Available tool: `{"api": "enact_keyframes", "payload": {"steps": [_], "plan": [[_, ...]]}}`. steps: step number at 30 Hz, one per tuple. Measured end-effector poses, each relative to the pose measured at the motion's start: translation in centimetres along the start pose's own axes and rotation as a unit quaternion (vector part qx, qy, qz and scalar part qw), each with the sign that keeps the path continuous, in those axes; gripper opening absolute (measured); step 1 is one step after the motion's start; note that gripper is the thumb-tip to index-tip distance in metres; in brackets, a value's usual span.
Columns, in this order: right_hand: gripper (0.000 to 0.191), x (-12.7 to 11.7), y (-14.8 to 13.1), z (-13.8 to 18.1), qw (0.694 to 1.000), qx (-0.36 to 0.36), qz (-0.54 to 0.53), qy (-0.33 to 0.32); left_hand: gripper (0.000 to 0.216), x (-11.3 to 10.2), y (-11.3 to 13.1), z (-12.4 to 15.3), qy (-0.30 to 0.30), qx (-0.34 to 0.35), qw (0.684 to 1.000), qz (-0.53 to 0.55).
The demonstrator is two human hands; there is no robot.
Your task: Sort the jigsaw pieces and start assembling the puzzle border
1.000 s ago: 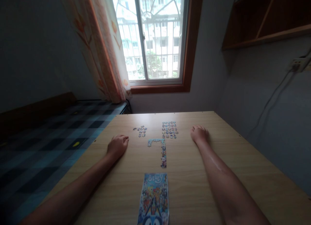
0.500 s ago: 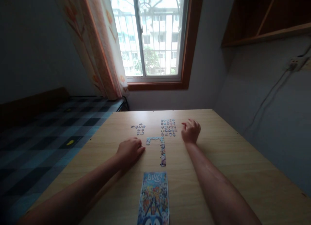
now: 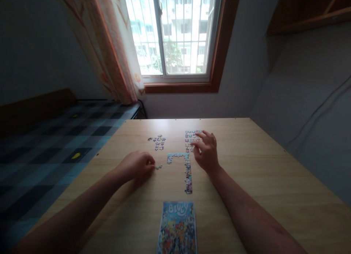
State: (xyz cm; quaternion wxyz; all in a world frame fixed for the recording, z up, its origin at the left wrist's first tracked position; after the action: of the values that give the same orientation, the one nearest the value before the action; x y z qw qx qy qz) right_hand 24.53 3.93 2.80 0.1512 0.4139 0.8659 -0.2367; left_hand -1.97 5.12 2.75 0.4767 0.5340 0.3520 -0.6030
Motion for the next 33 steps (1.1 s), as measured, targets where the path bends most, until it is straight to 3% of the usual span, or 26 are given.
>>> {"api": "enact_keyframes", "payload": {"steps": [7,18,23,33], "plan": [[0.022,0.6,-0.6,0.0,0.999,-0.009,-0.006,-0.043,0.012,0.1,1.9,0.6,0.08,0.042,0.995,-0.034],[0.021,1.3,-1.2,0.3,0.998,-0.024,-0.012,-0.056,0.015,1.0,3.1,0.0,0.064,0.044,0.995,-0.064],[0.022,2.0,-2.5,0.4,0.992,-0.049,-0.041,-0.107,0.012,0.7,4.0,-1.2,0.048,0.095,0.992,-0.064],[0.027,3.4,-4.5,0.9,0.969,-0.096,-0.103,-0.203,0.017,1.0,5.0,-0.4,0.105,0.227,0.966,0.058]]}}
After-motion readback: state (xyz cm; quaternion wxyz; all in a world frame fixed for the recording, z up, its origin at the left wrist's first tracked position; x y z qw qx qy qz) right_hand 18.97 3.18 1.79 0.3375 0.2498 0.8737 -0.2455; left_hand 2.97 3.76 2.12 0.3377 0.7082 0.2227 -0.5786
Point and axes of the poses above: each hand's wrist, its own z-axis away from the middle knuckle, its own x-axis out of the palm, y = z × x, the point moved 7 cm from there along -z, towards the middle knuckle, and after that the axes turned 1 degree about -z, right-handed, at the moved point
